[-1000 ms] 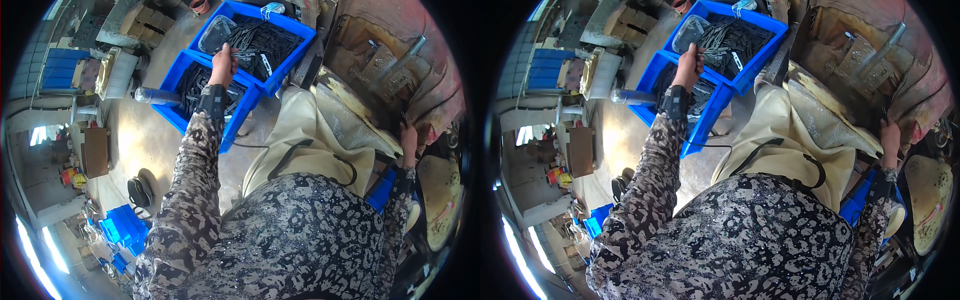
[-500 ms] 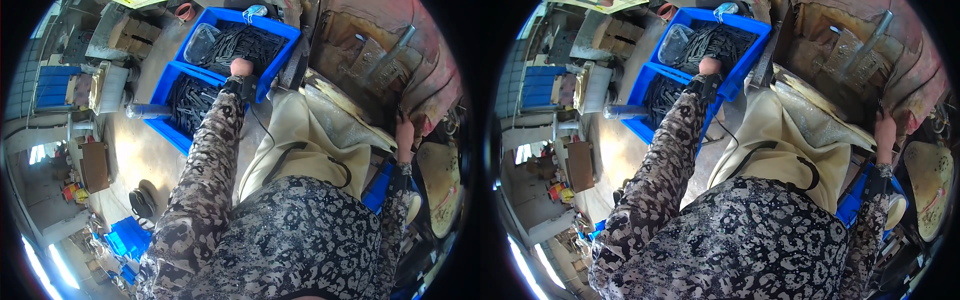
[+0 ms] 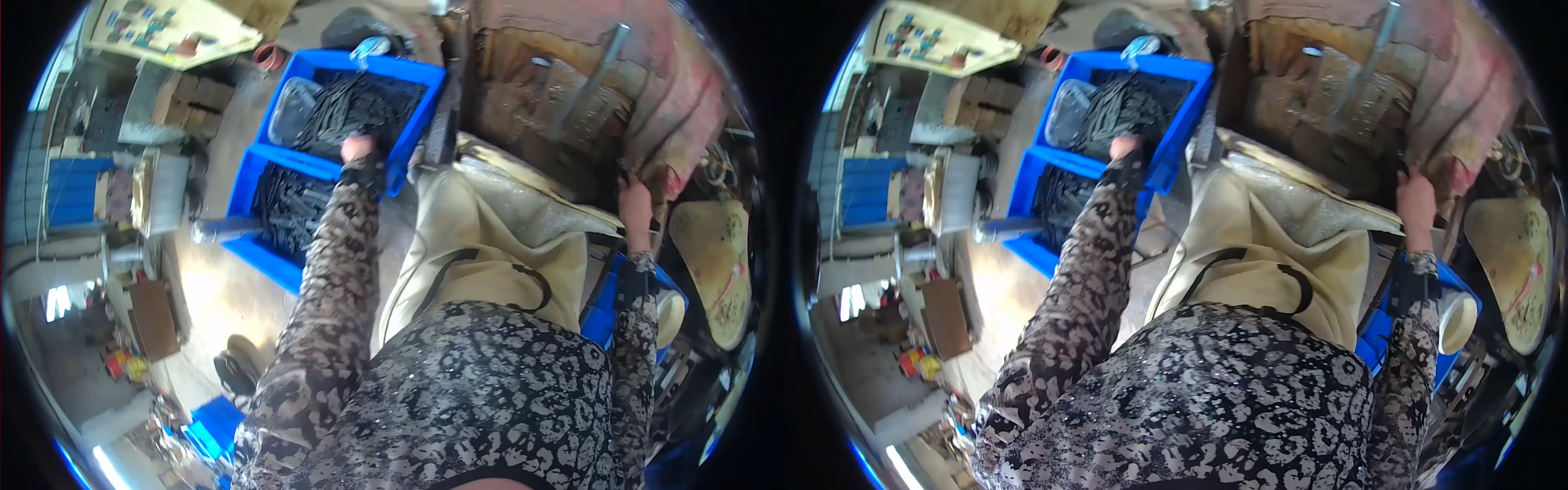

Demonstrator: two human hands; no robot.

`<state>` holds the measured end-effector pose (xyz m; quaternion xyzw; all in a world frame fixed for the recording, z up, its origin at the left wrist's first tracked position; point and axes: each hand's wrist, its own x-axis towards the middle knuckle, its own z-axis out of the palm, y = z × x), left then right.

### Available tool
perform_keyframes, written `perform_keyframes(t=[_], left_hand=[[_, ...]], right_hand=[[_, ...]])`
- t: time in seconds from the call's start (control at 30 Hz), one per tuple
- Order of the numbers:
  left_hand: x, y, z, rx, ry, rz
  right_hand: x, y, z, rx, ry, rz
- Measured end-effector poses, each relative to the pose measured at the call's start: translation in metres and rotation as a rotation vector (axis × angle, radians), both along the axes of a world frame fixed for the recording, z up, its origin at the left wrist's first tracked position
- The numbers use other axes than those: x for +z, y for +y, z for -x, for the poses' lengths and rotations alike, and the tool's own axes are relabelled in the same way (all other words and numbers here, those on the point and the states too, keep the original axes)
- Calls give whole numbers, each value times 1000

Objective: The person picks up metal pieces from a blue bin, holds them against a grinding wheel while water flows over them, and places the finished pieces into a separate blue bin.

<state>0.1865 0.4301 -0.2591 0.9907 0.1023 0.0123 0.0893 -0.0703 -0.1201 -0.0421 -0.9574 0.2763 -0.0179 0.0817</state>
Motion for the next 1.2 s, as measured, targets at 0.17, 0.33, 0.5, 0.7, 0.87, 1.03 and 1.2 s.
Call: perform_keyframes(t=[0.17, 0.33, 0.5, 0.7, 0.87, 1.03, 1.2], left_hand=[[33, -47, 23, 77, -41, 298], [74, -54, 19, 25, -390, 628], [95, -38, 2, 331, -65, 1704], [118, -57, 18, 413, 166, 2032], [150, -98, 36, 276, 218, 2307], [198, -160, 54, 307, 196, 2427], [220, -207, 84, -127, 321, 2012]], right_hand=[[-1, 2, 14, -102, 31, 38], [-1, -5, 20, -134, 13, 12], [-3, -5, 19, -119, 4, 3], [-1, -2, 18, -133, 10, -6], [0, -5, 17, -132, 13, -33], [-2, -7, 19, -137, -6, -29], [-6, -9, 20, -178, -7, -41]])
